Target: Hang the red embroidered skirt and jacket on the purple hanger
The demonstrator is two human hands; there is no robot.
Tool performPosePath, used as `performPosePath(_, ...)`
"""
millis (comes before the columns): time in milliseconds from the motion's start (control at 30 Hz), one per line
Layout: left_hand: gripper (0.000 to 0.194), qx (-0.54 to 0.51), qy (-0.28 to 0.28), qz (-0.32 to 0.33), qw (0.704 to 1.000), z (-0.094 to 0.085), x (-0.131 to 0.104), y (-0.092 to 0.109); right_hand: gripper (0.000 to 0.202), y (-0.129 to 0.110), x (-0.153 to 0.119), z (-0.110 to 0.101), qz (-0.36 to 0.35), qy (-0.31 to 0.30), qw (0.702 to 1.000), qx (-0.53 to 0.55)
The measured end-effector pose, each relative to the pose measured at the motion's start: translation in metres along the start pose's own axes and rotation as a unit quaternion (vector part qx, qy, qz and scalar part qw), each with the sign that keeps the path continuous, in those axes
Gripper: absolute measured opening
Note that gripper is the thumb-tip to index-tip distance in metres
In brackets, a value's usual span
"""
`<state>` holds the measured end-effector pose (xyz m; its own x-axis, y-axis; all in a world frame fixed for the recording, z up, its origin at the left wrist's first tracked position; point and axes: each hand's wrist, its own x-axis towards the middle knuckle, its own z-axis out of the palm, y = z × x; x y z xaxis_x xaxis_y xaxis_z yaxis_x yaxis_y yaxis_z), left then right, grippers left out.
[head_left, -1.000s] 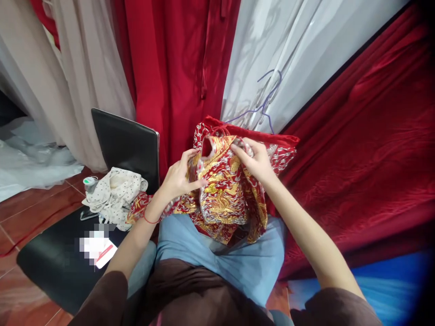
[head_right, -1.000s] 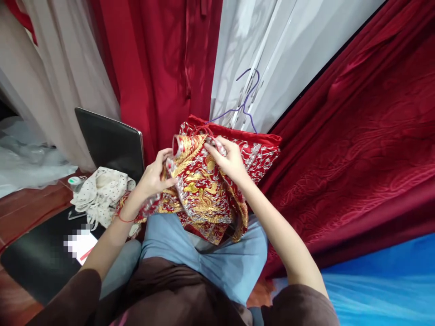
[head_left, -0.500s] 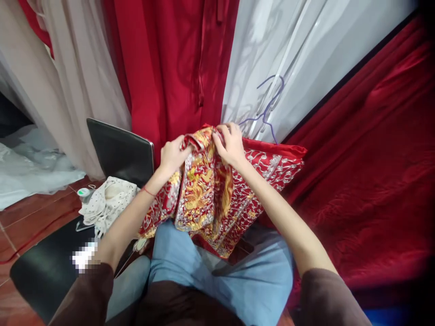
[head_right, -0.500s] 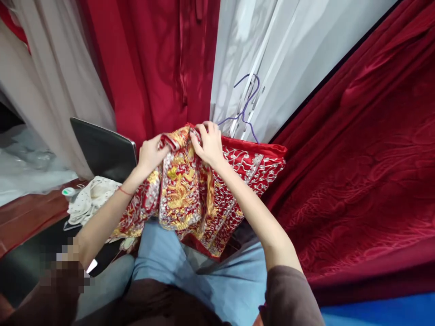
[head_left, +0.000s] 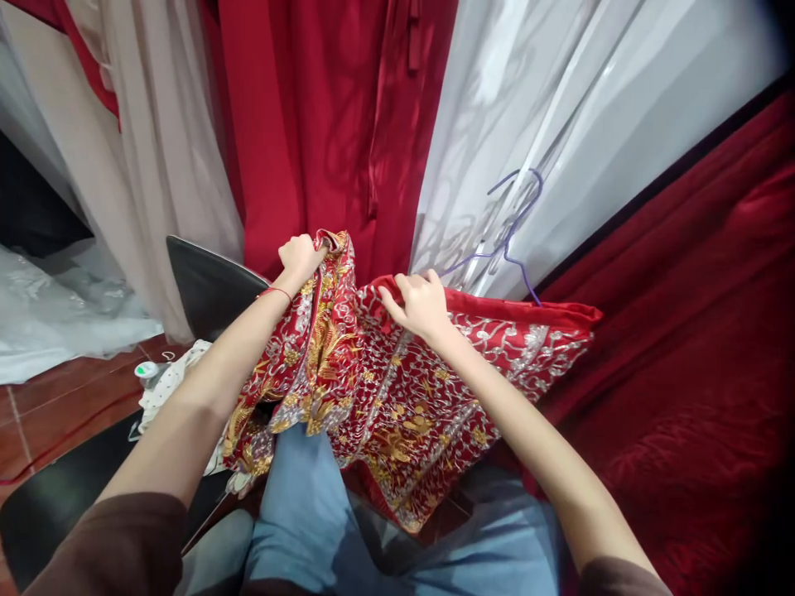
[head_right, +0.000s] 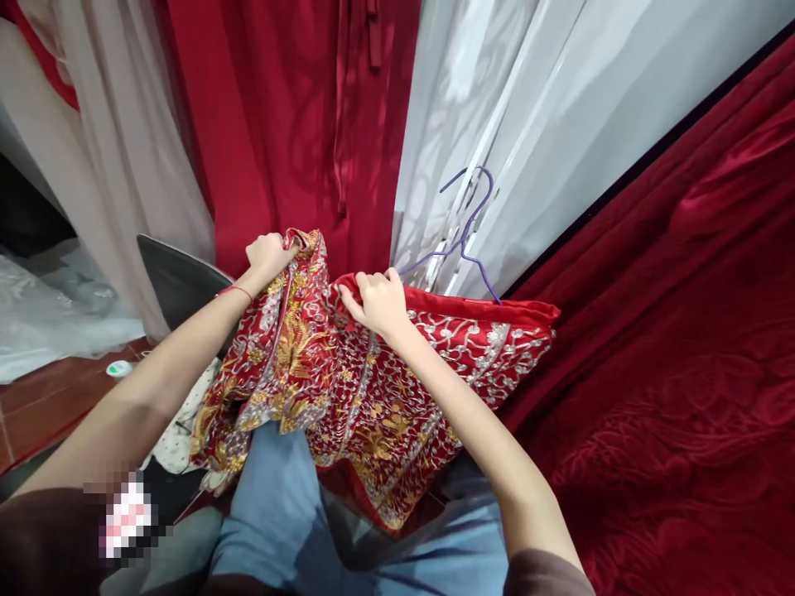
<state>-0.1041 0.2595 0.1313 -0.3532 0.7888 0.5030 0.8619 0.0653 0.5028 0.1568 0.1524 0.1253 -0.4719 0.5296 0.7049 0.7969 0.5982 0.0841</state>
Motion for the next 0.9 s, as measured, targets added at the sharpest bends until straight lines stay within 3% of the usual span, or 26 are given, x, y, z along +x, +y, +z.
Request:
performPosePath(100, 0.034, 0.033, 0.005, 0.012, 0.999, 0.01, 0.004, 0.002, 0.04, 0.006, -0.016, -0.019, -0.072, 0.03, 0.996, 0.042)
performPosePath(233, 0.044, 0.118, -0.034, -0.006, 0.992, 0.016, 0.008, 0.002, 0.035, 0.019, -0.037, -0.04, -0.162, 0.091, 0.977, 0.103)
performPosePath(333, 0.048, 0.15, -0.054, 0.007, 0.987, 0.018, 0.008, 0.011, 0.029, 0.022, -0.04, -0.044, -0.205, 0.084, 0.97, 0.099)
performPosePath(500, 0.049, 0.13, -0.055, 0.1, 0.985, 0.013, -0.011, 0.064, 0.03, 0.013, -0.024, -0.025, -0.183, -0.005, 0.983, 0.019)
performPosePath(567, 0.048, 0.092, -0.064, 0.167, 0.98, -0.001, -0.028, 0.088, 0.033, 0.012, -0.021, -0.021, -0.179, -0.006, 0.984, 0.006)
performPosePath(633, 0.048, 0.04, -0.087, 0.248, 0.964, -0.02, -0.045, 0.104, 0.033, 0.02, -0.024, -0.026, -0.181, 0.036, 0.983, 0.018)
performPosePath(700, 0.045, -0.026, -0.126, 0.338, 0.932, -0.043, -0.059, 0.111, 0.028, 0.041, -0.033, -0.04, -0.126, 0.137, 0.982, 0.042)
performPosePath(733, 0.044, -0.061, -0.158, 0.382, 0.909, -0.054, -0.063, 0.111, 0.025, 0.058, -0.038, -0.048, -0.061, 0.202, 0.976, 0.052)
performPosePath(800, 0.04, -0.126, -0.234, 0.449, 0.853, -0.071, -0.068, 0.11, 0.027, 0.098, -0.047, -0.067, 0.124, 0.325, 0.935, 0.069)
performPosePath(833, 0.039, -0.153, -0.267, 0.468, 0.828, -0.077, -0.068, 0.109, 0.025, 0.12, -0.05, -0.075, 0.191, 0.305, 0.929, 0.086)
performPosePath(867, 0.037, -0.175, -0.292, 0.477, 0.81, -0.081, -0.068, 0.11, 0.026, 0.141, -0.052, -0.084, 0.237, 0.235, 0.934, 0.125)
performPosePath(900, 0.036, -0.193, -0.306, 0.478, 0.8, -0.083, -0.068, 0.111, 0.03, 0.159, -0.052, -0.092, 0.27, 0.111, 0.94, 0.175)
